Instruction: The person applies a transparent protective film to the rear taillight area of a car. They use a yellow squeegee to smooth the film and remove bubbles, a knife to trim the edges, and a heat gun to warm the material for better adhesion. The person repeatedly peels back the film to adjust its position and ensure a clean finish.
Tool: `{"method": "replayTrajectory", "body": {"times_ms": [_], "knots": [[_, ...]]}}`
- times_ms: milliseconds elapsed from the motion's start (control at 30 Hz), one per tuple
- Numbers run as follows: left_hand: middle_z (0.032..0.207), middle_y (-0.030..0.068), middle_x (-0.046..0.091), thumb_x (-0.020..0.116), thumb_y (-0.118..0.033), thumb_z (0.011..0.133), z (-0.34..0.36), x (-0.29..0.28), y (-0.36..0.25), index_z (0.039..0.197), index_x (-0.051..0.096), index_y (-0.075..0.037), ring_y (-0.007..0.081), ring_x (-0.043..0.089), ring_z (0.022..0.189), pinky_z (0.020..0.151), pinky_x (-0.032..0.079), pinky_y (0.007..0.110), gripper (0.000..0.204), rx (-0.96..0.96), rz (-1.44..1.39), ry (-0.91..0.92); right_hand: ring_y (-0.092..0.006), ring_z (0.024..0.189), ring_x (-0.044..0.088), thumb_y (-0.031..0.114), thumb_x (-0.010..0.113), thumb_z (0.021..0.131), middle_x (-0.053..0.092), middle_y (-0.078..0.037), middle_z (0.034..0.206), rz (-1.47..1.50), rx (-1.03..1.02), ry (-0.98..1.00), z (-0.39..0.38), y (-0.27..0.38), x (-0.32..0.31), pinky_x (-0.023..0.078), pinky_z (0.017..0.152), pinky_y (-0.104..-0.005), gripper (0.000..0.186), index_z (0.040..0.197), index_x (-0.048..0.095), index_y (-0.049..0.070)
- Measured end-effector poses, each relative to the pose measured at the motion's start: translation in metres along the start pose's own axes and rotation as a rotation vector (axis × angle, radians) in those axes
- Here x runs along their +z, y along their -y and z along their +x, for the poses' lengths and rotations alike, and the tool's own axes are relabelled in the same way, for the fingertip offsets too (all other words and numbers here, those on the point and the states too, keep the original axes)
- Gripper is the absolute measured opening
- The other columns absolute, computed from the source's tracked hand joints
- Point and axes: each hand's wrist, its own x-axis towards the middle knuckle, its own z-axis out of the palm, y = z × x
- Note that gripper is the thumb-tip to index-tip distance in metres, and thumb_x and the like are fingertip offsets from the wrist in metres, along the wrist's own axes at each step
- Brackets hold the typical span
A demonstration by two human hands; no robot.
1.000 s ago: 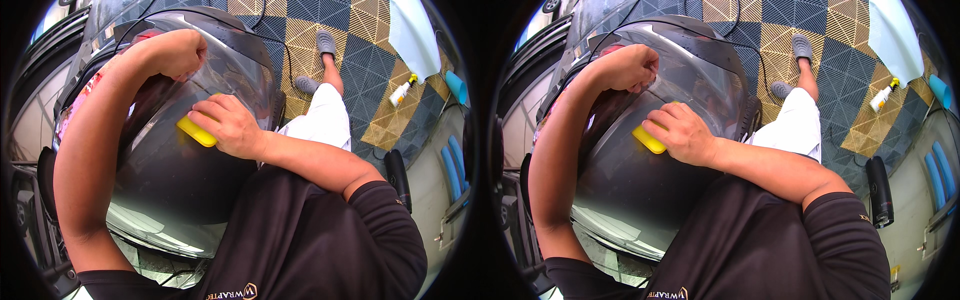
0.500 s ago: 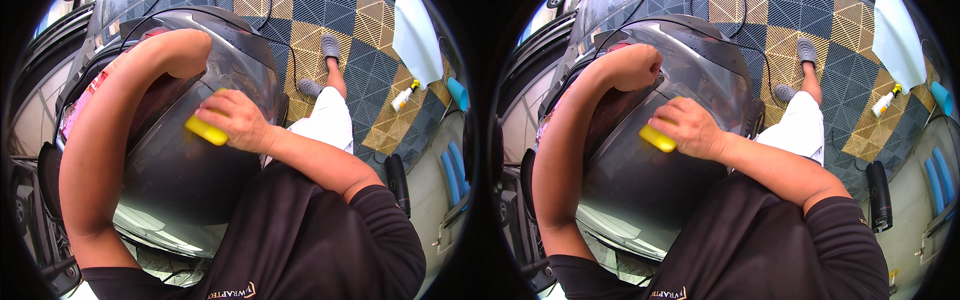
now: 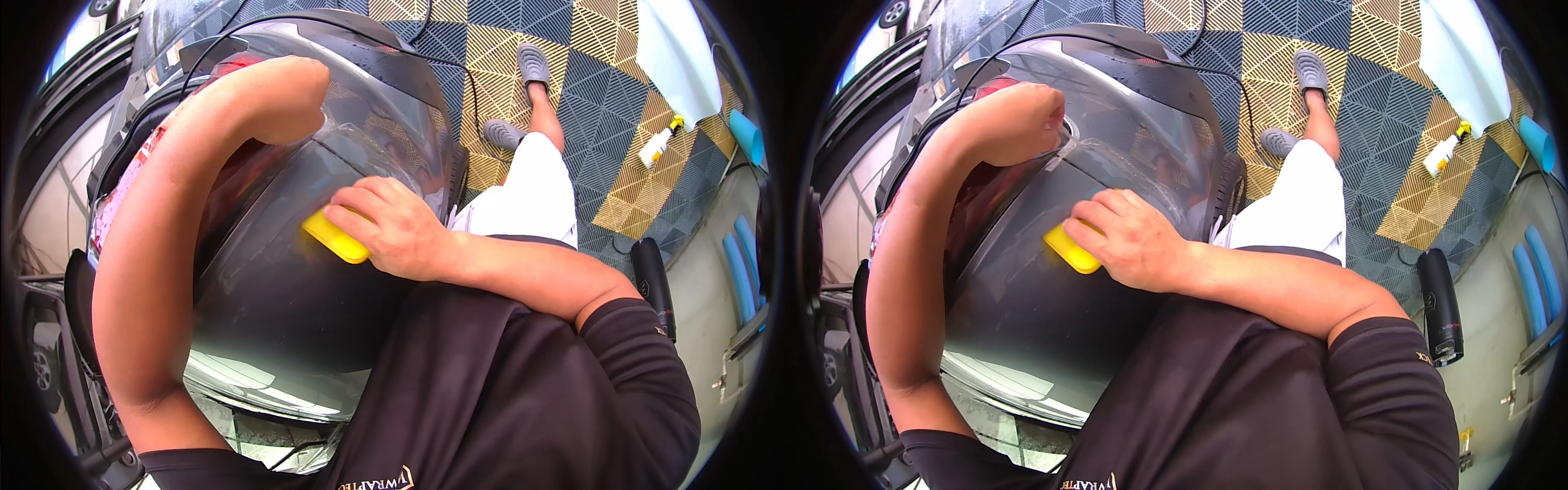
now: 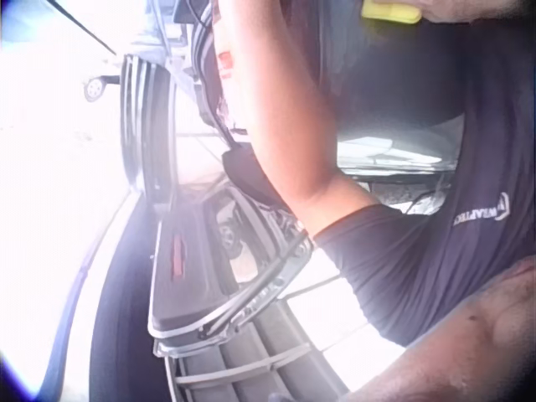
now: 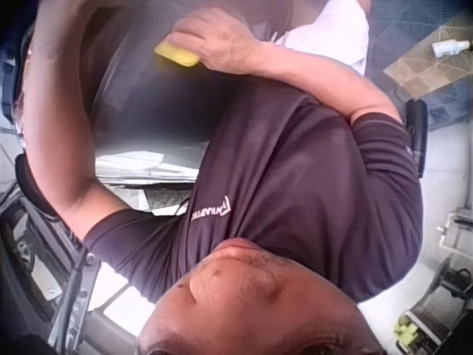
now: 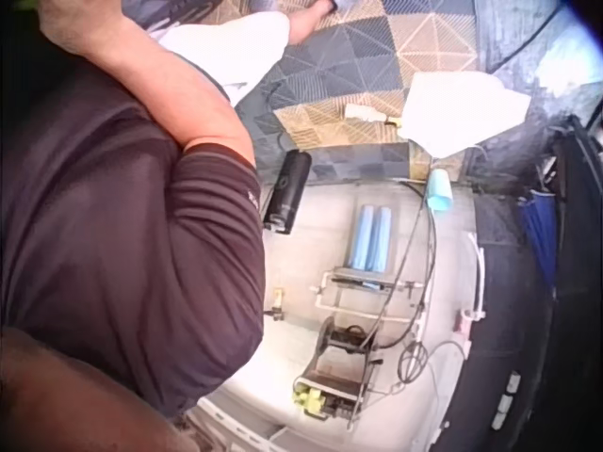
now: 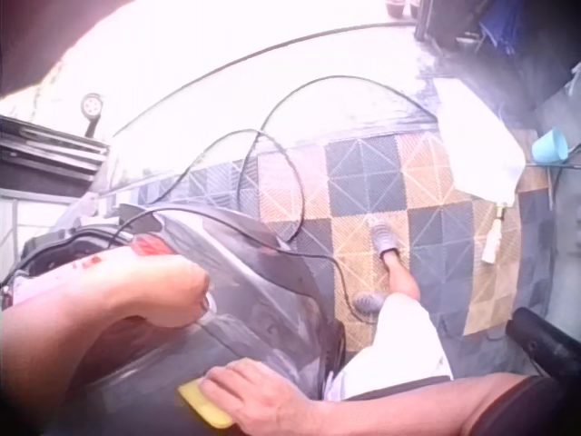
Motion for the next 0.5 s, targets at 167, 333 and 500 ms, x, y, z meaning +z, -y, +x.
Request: {"method": "replayTrajectory", "body": {"times_ms": [167,333,500], "knots": [[0.089,0.0228,0.070,0.062,-0.011,0.080,0.000,-0.004,0.000,0.095,0.066,0.003,0.0404,0.067,0.091,0.081,0.052,0.044,0.021,-0.028,0.007,0.066,-0.0360,0.096,0.061,0.001,0.067,0.073,0.065,-0.013,0.105,-0.095,0.279,-0.007,0.033,-0.063,0.008,0.052,0.085,-0.0427,0.035,0.108,0.066,0.004],[0.091,0.0227,0.070,0.061,-0.009,0.082,0.001,0.001,0.003,0.099,0.066,0.002,0.0401,0.067,0.094,0.082,0.052,0.045,0.021,-0.028,0.018,0.065,-0.0288,0.097,0.063,0.001,0.069,0.069,0.068,-0.007,0.108,0.012,0.092,0.012,0.021,-0.035,-0.010,0.050,0.086,-0.0412,0.041,0.110,0.070,0.009],[0.093,0.0234,0.070,0.059,-0.011,0.086,0.006,0.000,0.008,0.101,0.066,0.001,0.0404,0.067,0.095,0.083,0.052,0.045,0.021,0.022,0.042,0.007,-0.0243,0.103,0.061,0.012,0.075,0.067,0.067,-0.002,0.111,-0.019,-0.108,-0.024,0.041,-0.009,0.004,0.047,0.087,-0.0392,0.043,0.110,0.069,0.013]]}}
